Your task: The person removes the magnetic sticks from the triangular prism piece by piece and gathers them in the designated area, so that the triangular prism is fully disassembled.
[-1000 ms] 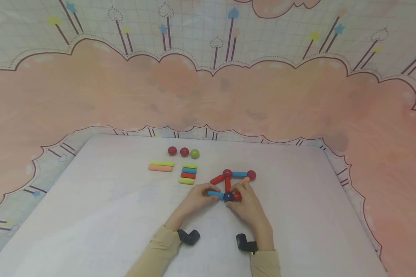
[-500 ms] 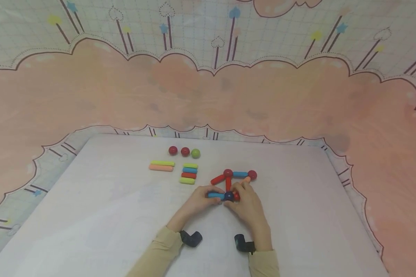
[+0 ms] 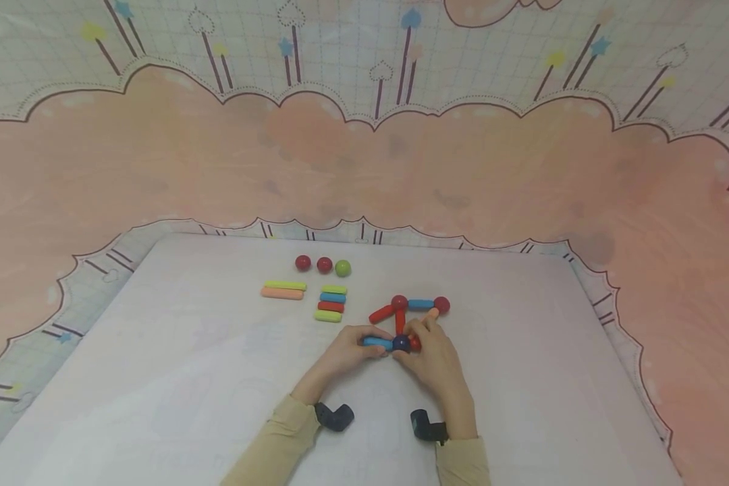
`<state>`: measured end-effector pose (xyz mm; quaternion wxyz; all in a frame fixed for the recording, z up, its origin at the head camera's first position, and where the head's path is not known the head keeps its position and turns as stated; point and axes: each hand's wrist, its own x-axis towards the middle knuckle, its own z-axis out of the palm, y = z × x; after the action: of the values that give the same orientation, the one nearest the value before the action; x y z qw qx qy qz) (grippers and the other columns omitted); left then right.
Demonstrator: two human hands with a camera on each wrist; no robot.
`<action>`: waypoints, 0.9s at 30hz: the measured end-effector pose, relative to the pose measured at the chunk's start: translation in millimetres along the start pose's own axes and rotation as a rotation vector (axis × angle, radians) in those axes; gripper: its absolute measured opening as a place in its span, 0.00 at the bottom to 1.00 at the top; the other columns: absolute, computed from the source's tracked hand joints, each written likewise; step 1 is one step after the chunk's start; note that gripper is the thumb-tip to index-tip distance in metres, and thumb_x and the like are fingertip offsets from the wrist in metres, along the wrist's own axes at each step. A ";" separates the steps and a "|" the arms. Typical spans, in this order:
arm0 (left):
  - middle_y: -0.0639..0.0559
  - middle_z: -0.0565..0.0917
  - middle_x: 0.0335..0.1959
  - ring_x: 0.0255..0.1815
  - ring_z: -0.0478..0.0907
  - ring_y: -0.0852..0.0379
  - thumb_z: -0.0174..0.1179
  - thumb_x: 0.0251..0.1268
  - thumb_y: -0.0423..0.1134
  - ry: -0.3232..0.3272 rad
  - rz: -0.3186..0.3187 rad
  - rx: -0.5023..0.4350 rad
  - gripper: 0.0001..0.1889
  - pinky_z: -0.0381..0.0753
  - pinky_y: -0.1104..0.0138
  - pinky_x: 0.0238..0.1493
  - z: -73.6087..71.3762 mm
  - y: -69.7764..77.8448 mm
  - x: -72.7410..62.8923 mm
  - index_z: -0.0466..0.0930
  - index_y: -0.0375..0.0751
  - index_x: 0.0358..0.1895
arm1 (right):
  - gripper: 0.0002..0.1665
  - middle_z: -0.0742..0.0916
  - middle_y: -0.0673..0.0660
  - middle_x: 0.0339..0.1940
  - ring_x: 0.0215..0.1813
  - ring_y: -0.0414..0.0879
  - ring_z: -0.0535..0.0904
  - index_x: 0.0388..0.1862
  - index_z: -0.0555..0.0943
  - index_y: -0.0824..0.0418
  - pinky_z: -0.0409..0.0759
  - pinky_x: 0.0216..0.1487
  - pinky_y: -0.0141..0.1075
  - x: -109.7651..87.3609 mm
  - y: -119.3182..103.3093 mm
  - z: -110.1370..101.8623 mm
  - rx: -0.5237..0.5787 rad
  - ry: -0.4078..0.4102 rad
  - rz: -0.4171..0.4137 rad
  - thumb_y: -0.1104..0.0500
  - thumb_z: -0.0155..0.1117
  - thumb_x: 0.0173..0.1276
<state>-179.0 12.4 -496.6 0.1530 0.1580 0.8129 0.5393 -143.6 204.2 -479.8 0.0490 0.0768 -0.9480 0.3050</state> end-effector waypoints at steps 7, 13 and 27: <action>0.49 0.85 0.48 0.48 0.75 0.56 0.64 0.61 0.37 -0.013 -0.008 -0.012 0.11 0.74 0.57 0.55 -2.3 -2.5 -0.3 0.84 0.46 0.46 | 0.24 0.79 0.54 0.50 0.54 0.52 0.76 0.48 0.77 0.52 0.77 0.57 0.55 1.1 3.1 2.4 0.021 -0.029 0.044 0.50 0.75 0.54; 0.49 0.85 0.46 0.47 0.75 0.55 0.63 0.61 0.36 -0.008 -0.009 -0.004 0.11 0.75 0.59 0.54 -7.7 -1.3 -1.9 0.83 0.46 0.47 | 0.24 0.79 0.54 0.52 0.58 0.53 0.75 0.49 0.77 0.52 0.75 0.59 0.56 1.4 3.5 2.3 0.047 -0.047 0.059 0.51 0.75 0.55; 0.48 0.83 0.47 0.42 0.79 0.56 0.65 0.61 0.38 0.098 -0.069 -0.045 0.12 0.80 0.66 0.44 -53.5 3.0 -14.0 0.80 0.44 0.48 | 0.25 0.77 0.53 0.54 0.57 0.52 0.73 0.50 0.76 0.50 0.75 0.60 0.54 1.3 3.0 2.0 0.065 -0.081 0.116 0.48 0.74 0.56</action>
<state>-188.6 -36.7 -472.9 0.1349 0.0997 0.8119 0.5591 -145.5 205.4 -483.0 -0.0096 0.0356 -0.9417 0.3345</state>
